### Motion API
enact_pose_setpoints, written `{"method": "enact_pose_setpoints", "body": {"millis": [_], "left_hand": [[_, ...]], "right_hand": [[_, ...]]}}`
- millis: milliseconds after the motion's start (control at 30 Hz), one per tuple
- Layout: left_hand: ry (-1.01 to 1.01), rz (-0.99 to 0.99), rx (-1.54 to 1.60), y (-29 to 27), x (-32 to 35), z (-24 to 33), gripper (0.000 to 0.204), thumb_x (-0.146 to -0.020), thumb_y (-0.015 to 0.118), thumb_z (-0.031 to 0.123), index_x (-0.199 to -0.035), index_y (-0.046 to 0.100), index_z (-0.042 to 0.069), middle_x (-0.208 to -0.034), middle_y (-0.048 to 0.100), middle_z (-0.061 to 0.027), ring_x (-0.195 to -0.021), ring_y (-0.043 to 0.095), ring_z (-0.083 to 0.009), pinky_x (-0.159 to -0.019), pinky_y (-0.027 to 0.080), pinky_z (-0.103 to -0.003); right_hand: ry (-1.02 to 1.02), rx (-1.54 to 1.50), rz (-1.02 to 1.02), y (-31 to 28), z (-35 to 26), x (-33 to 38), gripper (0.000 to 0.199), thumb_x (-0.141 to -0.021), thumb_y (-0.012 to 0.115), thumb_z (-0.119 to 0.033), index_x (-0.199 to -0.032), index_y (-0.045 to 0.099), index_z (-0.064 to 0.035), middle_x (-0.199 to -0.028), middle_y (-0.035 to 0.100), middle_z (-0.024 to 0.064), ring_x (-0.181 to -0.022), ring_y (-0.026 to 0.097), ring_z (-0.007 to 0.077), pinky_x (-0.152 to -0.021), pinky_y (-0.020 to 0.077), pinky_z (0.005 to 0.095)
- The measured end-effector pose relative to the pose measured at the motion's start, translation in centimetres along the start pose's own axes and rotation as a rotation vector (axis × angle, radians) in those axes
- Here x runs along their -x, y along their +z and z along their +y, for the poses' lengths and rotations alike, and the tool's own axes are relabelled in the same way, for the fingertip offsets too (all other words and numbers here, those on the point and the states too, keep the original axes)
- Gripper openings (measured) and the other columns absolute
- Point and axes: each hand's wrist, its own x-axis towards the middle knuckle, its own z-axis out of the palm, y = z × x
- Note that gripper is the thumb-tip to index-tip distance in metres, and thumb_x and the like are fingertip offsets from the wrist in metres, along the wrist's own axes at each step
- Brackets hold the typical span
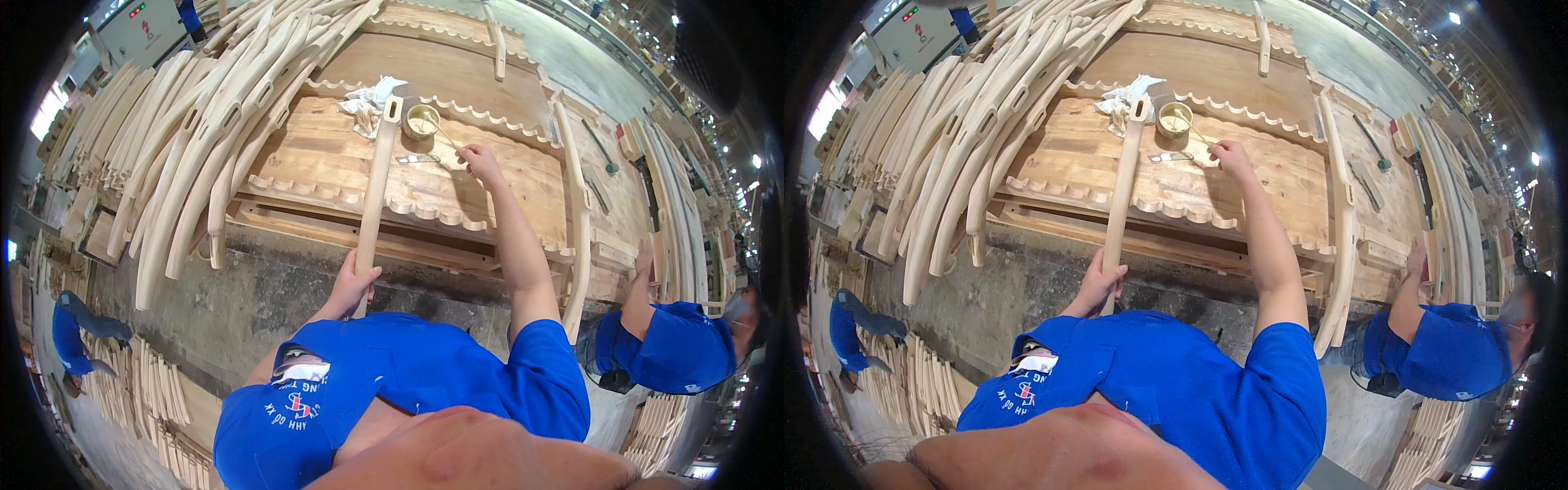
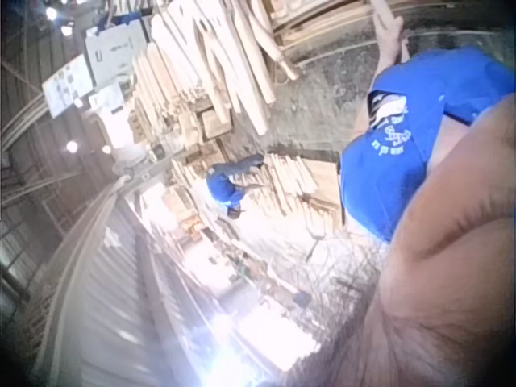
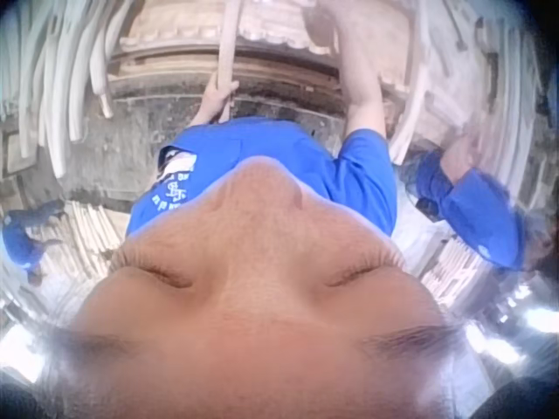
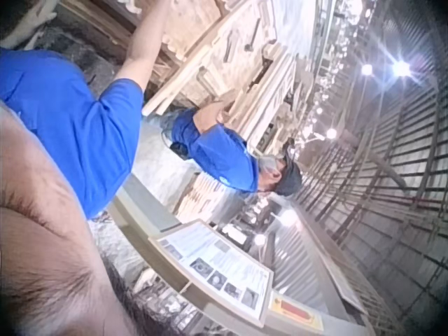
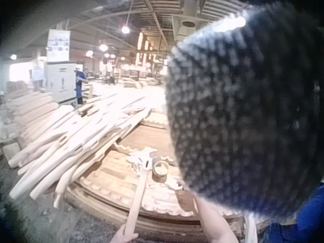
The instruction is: The person repeatedly picks up curved wooden pieces, applies a yellowish substance from a small container using a brush, and places the pieces back on the workbench. The process is repeated for multiple pieces in a workshop setting.
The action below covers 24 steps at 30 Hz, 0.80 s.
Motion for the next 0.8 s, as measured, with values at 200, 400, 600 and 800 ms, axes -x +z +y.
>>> {"method": "enact_pose_setpoints", "body": {"millis": [200, 400, 600, 800], "left_hand": [[-0.052, -0.018, -0.025, 0.2, 0.4, 0.8, 0.042, -0.085, 0.058, 0.014, -0.12, 0.035, 0.007, -0.067, 0.046, -0.0028, -0.043, 0.047, -0.0109, -0.039, 0.041, -0.026], [-0.046, -0.01, -0.009, 0.5, 0.9, 1.7, 0.042, -0.085, 0.057, 0.013, -0.12, 0.035, 0.006, -0.067, 0.046, -0.0035, -0.043, 0.048, -0.0113, -0.038, 0.041, -0.026], [-0.037, -0.012, -0.026, 0.3, 0.5, 1.3, 0.045, -0.085, 0.057, 0.013, -0.123, 0.034, 0.005, -0.062, 0.046, -0.004, -0.042, 0.047, -0.0129, -0.039, 0.04, -0.027], [-0.051, -0.015, 0.006, 0.4, 0.5, 1.4, 0.045, -0.084, 0.057, 0.013, -0.122, 0.034, 0.006, -0.063, 0.046, -0.0041, -0.043, 0.047, -0.0131, -0.039, 0.04, -0.027]], "right_hand": [[0.051, -0.255, -0.159, 0.9, -1.8, 1.0, 0.024, -0.091, 0.051, -0.026, -0.091, 0.062, -0.0053, -0.07, 0.055, -0.0004, -0.051, 0.041, 0.0048, -0.047, 0.033, 0.0199], [-0.252, 0.112, -0.127, 0.9, -6.7, 0.1, 0.027, -0.089, 0.051, -0.025, -0.09, 0.064, -0.0009, -0.067, 0.055, 0.0001, -0.061, 0.047, 0.0092, -0.061, 0.04, 0.0254], [-0.372, 0.477, 0.162, 2.1, -8.3, -0.6, 0.021, -0.087, 0.054, -0.022, -0.092, 0.066, -0.0061, -0.073, 0.061, 0.0081, -0.068, 0.058, 0.0197, -0.062, 0.0446, 0.0308], [-0.803, 0.655, 0.409, 2.8, -7.6, 0.0, 0.012, -0.082, 0.061, -0.022, -0.084, 0.064, -0.0111, -0.073, 0.061, 0.0062, -0.071, 0.058, 0.0254, -0.063, 0.0457, 0.0362]]}}
